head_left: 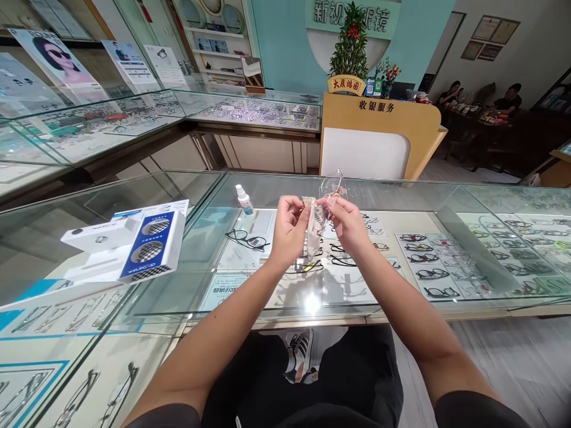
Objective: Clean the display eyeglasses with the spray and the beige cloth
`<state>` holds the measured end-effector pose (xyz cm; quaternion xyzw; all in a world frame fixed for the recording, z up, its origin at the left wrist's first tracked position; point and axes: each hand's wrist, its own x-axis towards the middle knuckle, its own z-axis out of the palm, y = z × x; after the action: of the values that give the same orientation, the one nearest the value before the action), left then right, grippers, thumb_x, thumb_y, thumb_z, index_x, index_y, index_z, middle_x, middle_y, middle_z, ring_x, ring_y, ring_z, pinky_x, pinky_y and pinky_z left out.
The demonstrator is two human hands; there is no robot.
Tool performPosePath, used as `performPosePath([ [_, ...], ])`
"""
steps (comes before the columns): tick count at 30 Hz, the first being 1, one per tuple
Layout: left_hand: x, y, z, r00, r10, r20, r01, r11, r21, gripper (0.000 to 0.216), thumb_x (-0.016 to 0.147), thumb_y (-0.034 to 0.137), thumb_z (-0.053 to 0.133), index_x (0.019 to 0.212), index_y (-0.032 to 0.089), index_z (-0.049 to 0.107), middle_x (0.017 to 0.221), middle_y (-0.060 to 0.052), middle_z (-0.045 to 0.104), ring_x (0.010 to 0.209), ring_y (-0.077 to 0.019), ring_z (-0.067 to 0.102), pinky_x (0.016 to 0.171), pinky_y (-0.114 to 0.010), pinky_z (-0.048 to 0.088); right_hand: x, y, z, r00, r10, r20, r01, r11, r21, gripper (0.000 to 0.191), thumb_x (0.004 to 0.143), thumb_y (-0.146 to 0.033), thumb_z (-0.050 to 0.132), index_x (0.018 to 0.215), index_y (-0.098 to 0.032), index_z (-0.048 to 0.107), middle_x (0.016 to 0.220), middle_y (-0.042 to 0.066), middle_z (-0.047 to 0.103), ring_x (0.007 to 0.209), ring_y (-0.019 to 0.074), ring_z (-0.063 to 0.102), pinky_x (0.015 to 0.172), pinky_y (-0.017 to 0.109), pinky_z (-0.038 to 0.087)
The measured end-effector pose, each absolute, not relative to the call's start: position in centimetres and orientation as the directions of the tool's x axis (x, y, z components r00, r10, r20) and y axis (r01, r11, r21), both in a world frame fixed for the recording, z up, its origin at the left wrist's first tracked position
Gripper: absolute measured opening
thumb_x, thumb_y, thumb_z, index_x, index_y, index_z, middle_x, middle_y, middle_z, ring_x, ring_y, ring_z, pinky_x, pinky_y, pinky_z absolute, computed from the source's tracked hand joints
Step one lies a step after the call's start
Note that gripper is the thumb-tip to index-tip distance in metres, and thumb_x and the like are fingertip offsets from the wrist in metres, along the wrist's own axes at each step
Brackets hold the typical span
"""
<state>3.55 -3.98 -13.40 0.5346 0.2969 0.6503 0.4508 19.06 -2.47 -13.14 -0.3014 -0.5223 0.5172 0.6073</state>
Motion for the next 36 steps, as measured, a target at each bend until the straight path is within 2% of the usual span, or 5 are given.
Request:
performPosePath([
  [5, 3.1, -3.8, -13.0, 0.195, 0.962, 0.193, -0.445, -0.088, 0.891, 0.076, 0.069, 0.061, 0.104, 0.108, 0.026, 0.049, 0.087, 0.007, 0.067, 0.064, -0.0093, 0.062, 0.061, -0.022, 0.049, 19.1, -2.5, -13.2, -0.125, 0.935, 0.333, -0.349, 0.273, -0.897, 0.034, 0.083, -0.060, 0.091, 0.089, -0.027, 0.087, 0.101, 0.003, 0.064, 0.095, 0.0190, 0.060, 0.091, 0.032, 0.050],
  [13, 1.8, -3.3, -13.4, 0.532, 0.844, -0.074, -0.310, 0.275, 0.910, 0.063, 0.075, 0.068, 0.097, 0.099, 0.014, 0.074, 0.082, -0.005, 0.076, 0.067, -0.0144, 0.068, 0.062, -0.025, 0.048, 19.4, -2.8, -12.7, -0.146, 0.925, 0.350, -0.321, 0.290, -0.901, 0.034, 0.086, -0.063, 0.088, 0.091, -0.029, 0.089, 0.102, 0.003, 0.064, 0.095, 0.0192, 0.060, 0.091, 0.033, 0.053],
  [20, 1.5, -3.5, -12.8, 0.543, 0.835, 0.085, -0.436, 0.194, 0.879, 0.037, 0.090, 0.046, 0.093, 0.105, 0.016, 0.080, 0.064, 0.004, 0.061, 0.059, -0.0096, 0.054, 0.063, -0.024, 0.042, 19.1, -2.7, -12.6, -0.138, 0.942, 0.306, -0.279, 0.259, -0.925, 0.043, 0.080, -0.068, 0.089, 0.091, -0.027, 0.087, 0.102, 0.004, 0.066, 0.095, 0.0212, 0.063, 0.088, 0.035, 0.056],
  [26, 1.7, -3.6, -12.6, 0.576, 0.809, 0.117, -0.471, 0.211, 0.857, 0.036, 0.087, 0.040, 0.096, 0.102, 0.015, 0.075, 0.077, -0.001, 0.069, 0.071, -0.0130, 0.065, 0.069, -0.026, 0.048, 19.1, -2.7, -13.0, -0.195, 0.952, 0.235, -0.273, 0.177, -0.945, 0.042, 0.081, -0.066, 0.089, 0.096, -0.026, 0.087, 0.109, 0.005, 0.071, 0.094, 0.0212, 0.067, 0.079, 0.032, 0.057],
  [36, 2.0, -3.7, -12.8, 0.466, 0.878, 0.111, -0.389, 0.091, 0.917, 0.061, 0.079, 0.043, 0.101, 0.130, 0.018, 0.078, 0.097, -0.004, 0.078, 0.086, -0.0154, 0.071, 0.077, -0.026, 0.053, 19.3, -2.7, -12.7, -0.179, 0.946, 0.272, -0.320, 0.206, -0.925, 0.033, 0.083, -0.060, 0.089, 0.096, -0.029, 0.090, 0.111, 0.003, 0.073, 0.103, 0.0206, 0.067, 0.092, 0.033, 0.055],
])
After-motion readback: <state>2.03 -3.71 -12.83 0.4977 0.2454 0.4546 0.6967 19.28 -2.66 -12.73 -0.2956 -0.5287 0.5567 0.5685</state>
